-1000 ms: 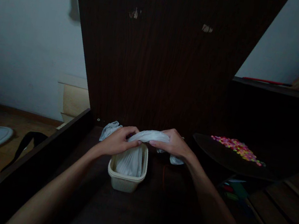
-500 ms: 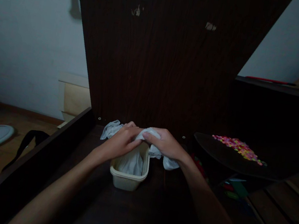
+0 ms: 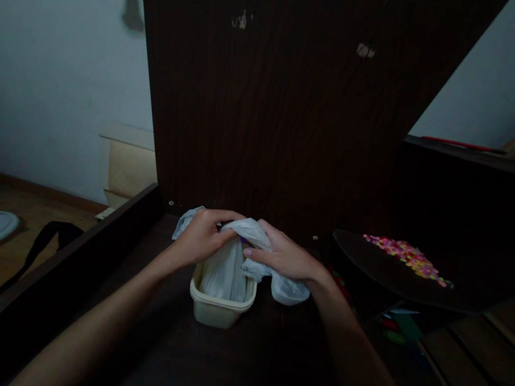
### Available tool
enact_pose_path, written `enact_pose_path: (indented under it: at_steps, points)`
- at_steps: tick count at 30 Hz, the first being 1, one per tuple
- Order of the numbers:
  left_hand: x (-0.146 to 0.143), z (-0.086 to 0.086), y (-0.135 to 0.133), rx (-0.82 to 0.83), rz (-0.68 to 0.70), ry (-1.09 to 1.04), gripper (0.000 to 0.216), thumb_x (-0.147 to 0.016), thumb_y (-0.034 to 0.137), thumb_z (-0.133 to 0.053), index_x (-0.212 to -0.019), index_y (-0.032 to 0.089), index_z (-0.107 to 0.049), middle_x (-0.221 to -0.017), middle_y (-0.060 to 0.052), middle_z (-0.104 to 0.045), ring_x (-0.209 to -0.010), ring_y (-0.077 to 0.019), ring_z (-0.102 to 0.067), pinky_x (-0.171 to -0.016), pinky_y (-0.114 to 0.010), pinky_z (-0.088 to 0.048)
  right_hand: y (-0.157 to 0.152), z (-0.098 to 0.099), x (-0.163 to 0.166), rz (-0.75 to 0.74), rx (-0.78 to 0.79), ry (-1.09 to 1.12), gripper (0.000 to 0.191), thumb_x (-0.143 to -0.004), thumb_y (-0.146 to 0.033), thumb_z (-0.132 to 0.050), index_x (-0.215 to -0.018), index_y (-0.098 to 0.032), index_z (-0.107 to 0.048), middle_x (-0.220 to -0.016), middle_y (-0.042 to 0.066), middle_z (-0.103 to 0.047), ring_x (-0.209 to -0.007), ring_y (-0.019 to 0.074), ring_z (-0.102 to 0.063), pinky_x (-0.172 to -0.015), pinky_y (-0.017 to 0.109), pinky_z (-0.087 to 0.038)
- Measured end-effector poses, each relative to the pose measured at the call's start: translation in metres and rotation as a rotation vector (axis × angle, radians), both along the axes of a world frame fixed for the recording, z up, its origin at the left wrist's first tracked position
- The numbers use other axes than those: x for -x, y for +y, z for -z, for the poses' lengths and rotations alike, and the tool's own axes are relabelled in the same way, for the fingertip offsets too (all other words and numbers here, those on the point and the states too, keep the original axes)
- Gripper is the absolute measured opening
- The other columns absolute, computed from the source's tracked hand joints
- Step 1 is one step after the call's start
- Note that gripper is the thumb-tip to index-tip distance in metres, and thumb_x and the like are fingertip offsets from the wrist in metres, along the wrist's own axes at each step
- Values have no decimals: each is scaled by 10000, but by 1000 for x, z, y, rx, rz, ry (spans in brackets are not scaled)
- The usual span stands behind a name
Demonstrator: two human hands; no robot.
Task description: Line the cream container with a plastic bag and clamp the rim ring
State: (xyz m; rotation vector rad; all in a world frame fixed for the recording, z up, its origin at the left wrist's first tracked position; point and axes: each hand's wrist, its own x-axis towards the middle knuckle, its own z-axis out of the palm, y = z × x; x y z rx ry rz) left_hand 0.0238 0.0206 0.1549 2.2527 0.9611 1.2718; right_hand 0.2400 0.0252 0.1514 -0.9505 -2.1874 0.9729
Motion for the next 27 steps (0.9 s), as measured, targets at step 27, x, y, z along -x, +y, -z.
enact_pose_path:
  at_steps: [27]
  points:
    - [4,3,8,-40,4,164,231,-791,77,-642,-955,170,-775,-908,-56,-756,-836,-207,-676,-785,-332,-511,-8,-11,-2,22,150,298,235,-803,-240,-714,-1016,-189,-630,-930,5,-636,-866,165,-587,-770,295,-452]
